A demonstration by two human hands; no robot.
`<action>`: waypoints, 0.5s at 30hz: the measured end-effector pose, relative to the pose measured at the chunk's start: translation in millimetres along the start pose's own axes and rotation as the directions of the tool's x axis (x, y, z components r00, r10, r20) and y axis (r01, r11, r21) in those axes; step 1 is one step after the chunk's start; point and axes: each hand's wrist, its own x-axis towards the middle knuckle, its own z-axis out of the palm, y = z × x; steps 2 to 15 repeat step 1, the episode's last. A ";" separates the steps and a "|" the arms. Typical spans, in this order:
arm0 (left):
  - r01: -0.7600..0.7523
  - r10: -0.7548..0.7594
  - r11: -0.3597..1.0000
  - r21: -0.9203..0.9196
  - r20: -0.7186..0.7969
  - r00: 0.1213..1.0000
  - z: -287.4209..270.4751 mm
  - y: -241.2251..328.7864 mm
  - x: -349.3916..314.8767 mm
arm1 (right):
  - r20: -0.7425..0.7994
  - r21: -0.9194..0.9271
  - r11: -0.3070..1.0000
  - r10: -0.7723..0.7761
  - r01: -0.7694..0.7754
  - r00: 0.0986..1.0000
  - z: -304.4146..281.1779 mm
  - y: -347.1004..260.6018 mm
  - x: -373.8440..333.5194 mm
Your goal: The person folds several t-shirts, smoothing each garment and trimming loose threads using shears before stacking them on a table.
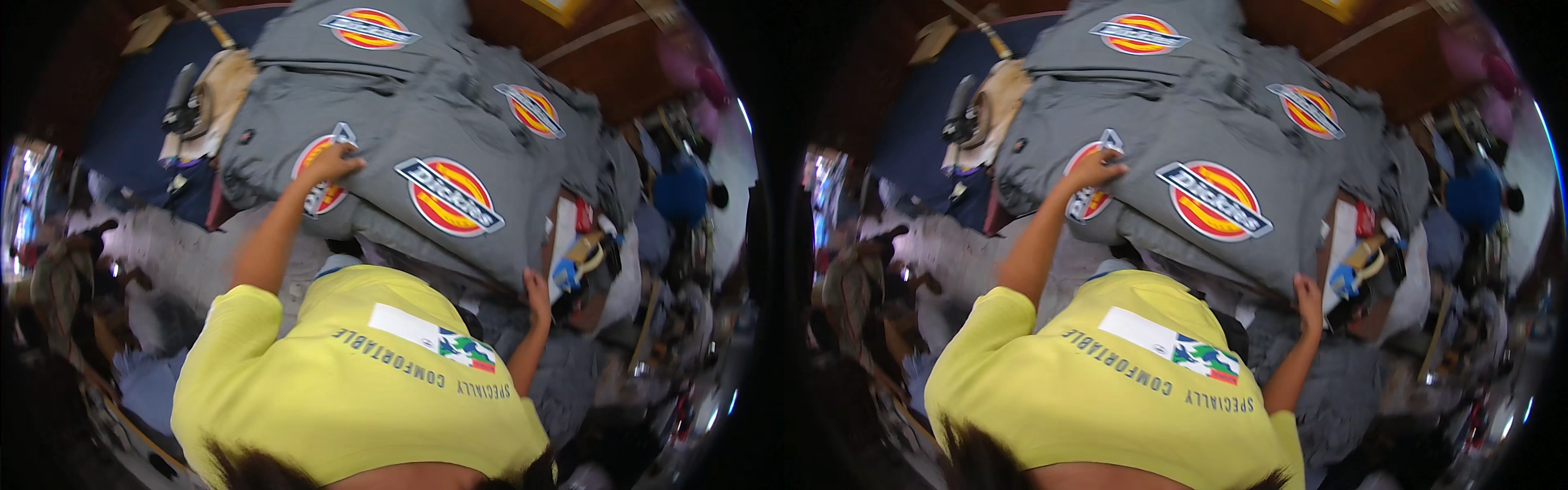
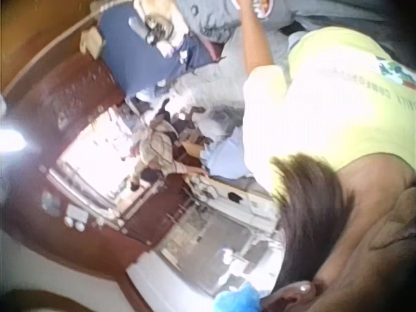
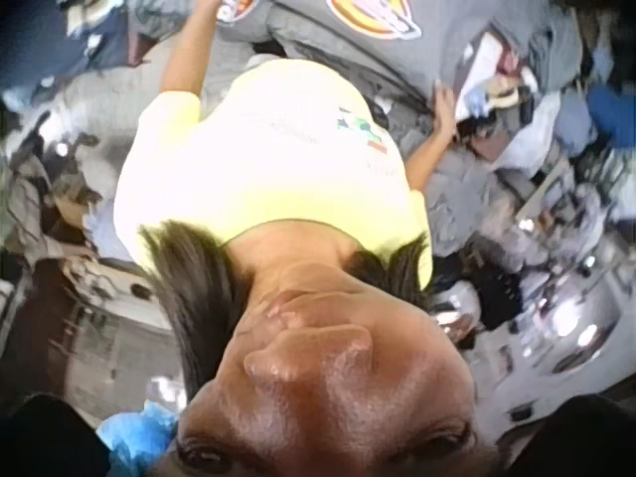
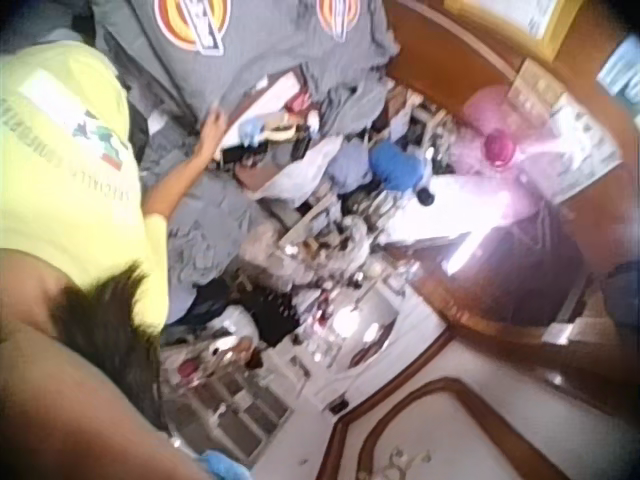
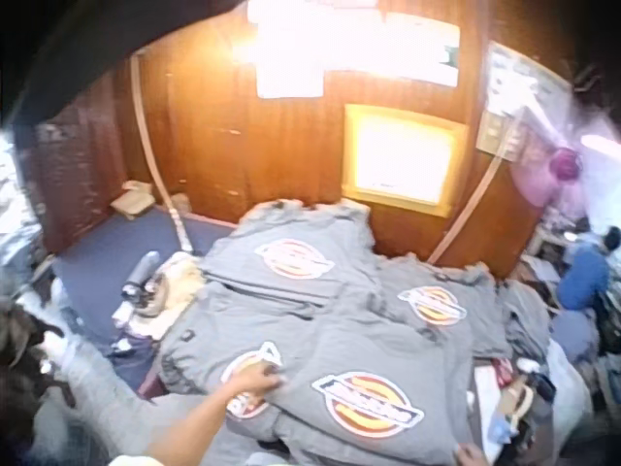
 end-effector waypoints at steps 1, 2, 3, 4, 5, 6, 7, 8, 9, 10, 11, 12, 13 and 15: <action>0.041 -0.041 0.999 0.014 -0.046 0.998 -18.5 -13.3 -9.8 | 0.049 0.007 0.999 -0.039 0.039 0.998 18.9 -14.8 20.0; 0.041 -0.041 0.999 0.014 -0.046 0.998 -18.5 -13.3 -9.8 | 0.049 0.007 0.999 -0.039 0.039 0.998 18.9 -14.8 20.0; 0.041 -0.041 0.999 0.014 -0.046 0.998 -18.5 -13.3 -9.8 | 0.049 0.007 0.999 -0.039 0.039 0.998 18.9 -14.8 20.0; 0.041 -0.041 0.999 0.014 -0.046 0.998 -18.5 -13.3 -9.8 | 0.049 0.007 0.999 -0.039 0.039 0.998 18.9 -14.8 20.0; 0.041 -0.041 0.999 0.014 -0.046 0.998 -18.5 -13.3 -9.8 | 0.049 0.007 0.999 -0.039 0.039 0.998 18.9 -14.8 20.0; 0.041 -0.041 0.999 0.014 -0.046 0.998 -18.5 -13.3 -9.8 | 0.049 0.007 0.999 -0.039 0.039 0.998 18.9 -14.8 20.0; 0.041 -0.041 0.999 0.014 -0.046 0.998 -18.5 -13.3 -9.8 | 0.049 0.007 0.999 -0.039 0.039 0.998 18.9 -14.8 20.0; 0.041 -0.041 0.999 0.014 -0.046 0.998 -18.5 -13.3 -9.8 | 0.049 0.007 0.999 -0.039 0.039 0.998 18.9 -14.8 20.0; 0.041 -0.041 0.999 0.014 -0.046 0.998 -18.5 -13.3 -9.8 | 0.049 0.007 0.999 -0.039 0.039 0.998 18.9 -14.8 20.0; 0.041 -0.041 0.999 0.014 -0.046 0.998 -18.5 -13.3 -9.8 | 0.049 0.007 0.999 -0.039 0.039 0.998 18.9 -14.8 20.0; 0.041 -0.041 0.999 0.014 -0.046 0.998 -18.5 -13.3 -9.8 | 0.049 0.007 0.999 -0.039 0.039 0.998 18.9 -14.8 20.0; 0.041 -0.041 0.999 0.014 -0.046 0.998 -18.5 -13.3 -9.8 | 0.049 0.007 0.999 -0.039 0.039 0.998 18.9 -14.8 20.0; 0.041 -0.041 0.999 0.014 -0.046 0.998 -18.5 -13.3 -9.8 | 0.049 0.007 0.999 -0.039 0.039 0.998 18.9 -14.8 20.0; 0.041 -0.041 0.999 0.014 -0.046 0.998 -18.5 -13.3 -9.8 | 0.049 0.007 0.999 -0.039 0.039 0.998 18.9 -14.8 20.0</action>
